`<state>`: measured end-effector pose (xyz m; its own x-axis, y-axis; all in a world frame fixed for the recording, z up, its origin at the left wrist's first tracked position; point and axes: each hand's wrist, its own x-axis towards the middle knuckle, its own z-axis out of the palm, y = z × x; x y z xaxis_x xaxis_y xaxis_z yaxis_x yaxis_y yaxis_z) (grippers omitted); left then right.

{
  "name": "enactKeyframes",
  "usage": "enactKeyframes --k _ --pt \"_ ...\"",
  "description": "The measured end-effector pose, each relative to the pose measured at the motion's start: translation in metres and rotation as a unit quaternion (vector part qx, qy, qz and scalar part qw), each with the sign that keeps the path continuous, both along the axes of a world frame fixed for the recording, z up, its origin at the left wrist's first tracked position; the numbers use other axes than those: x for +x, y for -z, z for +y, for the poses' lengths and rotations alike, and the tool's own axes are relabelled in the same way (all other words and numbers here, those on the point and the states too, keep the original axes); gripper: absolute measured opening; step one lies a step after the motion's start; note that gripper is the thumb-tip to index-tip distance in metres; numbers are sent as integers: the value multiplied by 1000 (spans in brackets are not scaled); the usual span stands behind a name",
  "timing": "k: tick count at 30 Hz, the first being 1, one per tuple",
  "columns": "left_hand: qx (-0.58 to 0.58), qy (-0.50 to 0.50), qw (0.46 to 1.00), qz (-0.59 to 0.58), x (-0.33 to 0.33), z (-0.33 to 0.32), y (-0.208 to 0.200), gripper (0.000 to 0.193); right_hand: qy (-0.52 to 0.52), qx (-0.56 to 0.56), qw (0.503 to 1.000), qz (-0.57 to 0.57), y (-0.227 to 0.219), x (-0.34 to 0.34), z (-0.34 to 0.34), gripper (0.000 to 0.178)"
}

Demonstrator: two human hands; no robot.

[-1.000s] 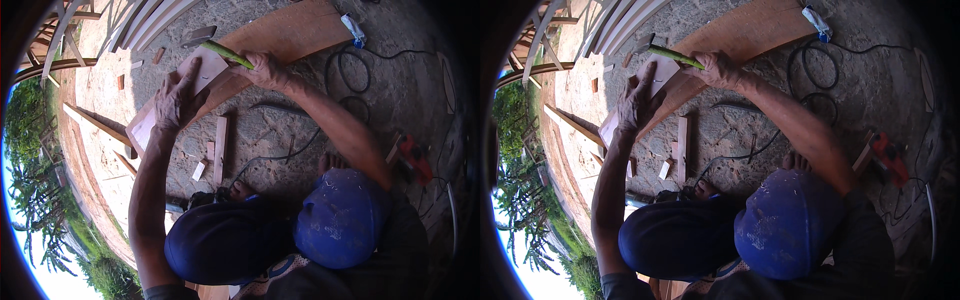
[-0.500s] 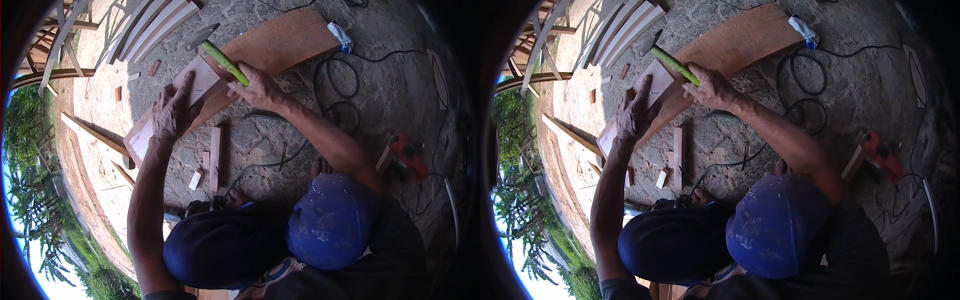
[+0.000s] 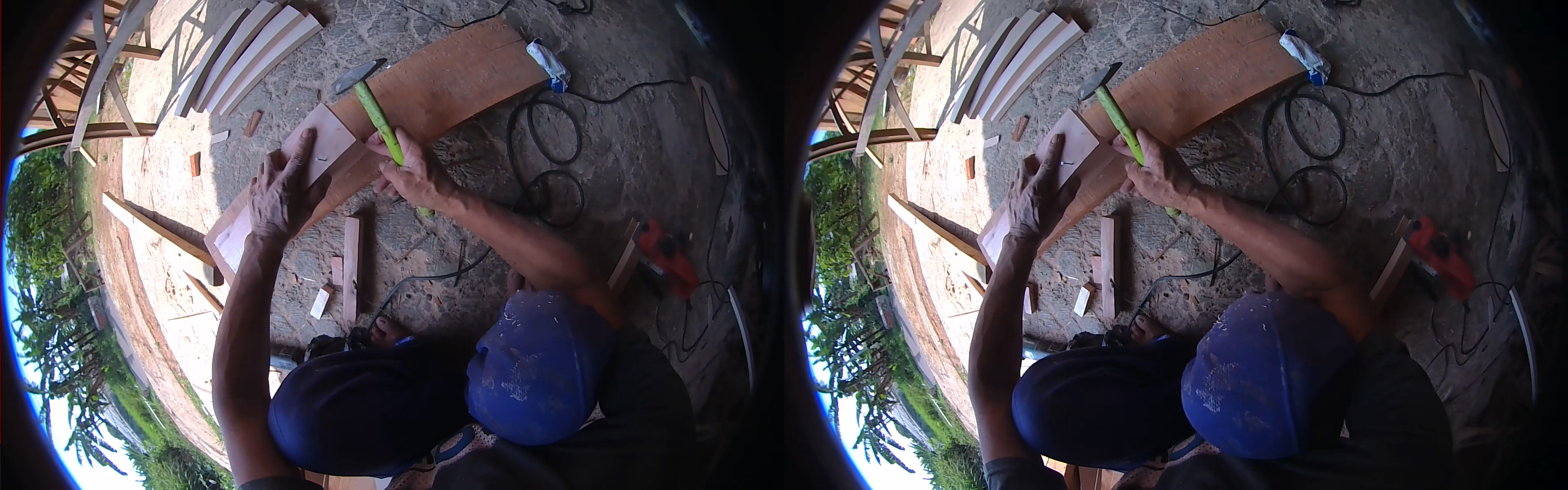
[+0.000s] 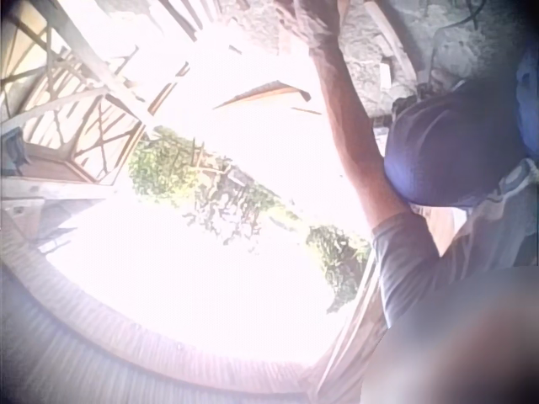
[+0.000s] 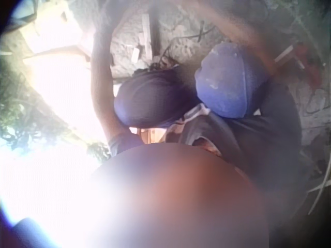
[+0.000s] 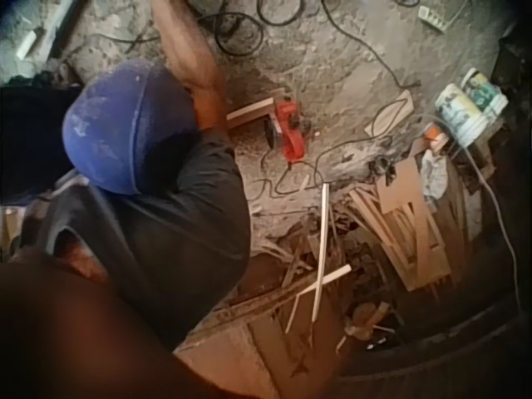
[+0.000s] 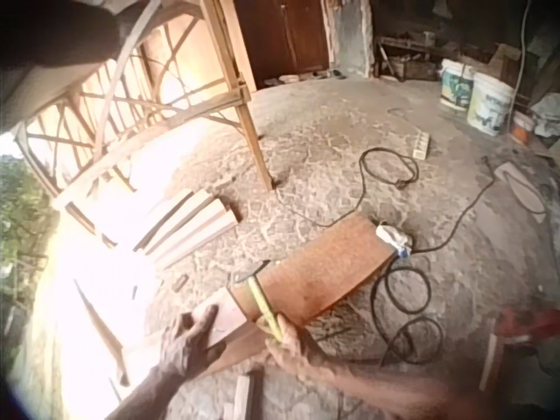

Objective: The person sits on the floor and applies glue from a tube to the edge of a wooden plank. They then press a second plank onto the glued edge to form a joint and use a hammer to tap the pieces together, securing the assembly.

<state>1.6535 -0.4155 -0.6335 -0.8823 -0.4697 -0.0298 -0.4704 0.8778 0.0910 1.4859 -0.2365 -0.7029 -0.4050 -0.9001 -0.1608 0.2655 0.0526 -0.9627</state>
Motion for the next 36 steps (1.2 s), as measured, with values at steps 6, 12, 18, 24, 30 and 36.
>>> enactKeyframes --k 6,12,18,24,30,36 --pt "-15 10 1000 21 6 -5 3 76 -27 -13 1000 10 -34 -9 2 34" --pt "4 13 1000 26 6 -5 -6 76 -32 -80 904 418 -91 -10 30 48" --pt "-3 9 999 39 14 -3 -2 69 -96 -97 869 476 -111 -4 37 61" --pt "11 13 999 45 14 -6 3 65 -149 -47 825 543 -126 -4 51 63" --pt "-5 18 999 45 13 -5 3 68 -136 -83 829 536 -120 -8 36 73" --pt "22 -3 1000 22 16 -5 1 69 -17 -232 863 448 -182 -6 48 61"
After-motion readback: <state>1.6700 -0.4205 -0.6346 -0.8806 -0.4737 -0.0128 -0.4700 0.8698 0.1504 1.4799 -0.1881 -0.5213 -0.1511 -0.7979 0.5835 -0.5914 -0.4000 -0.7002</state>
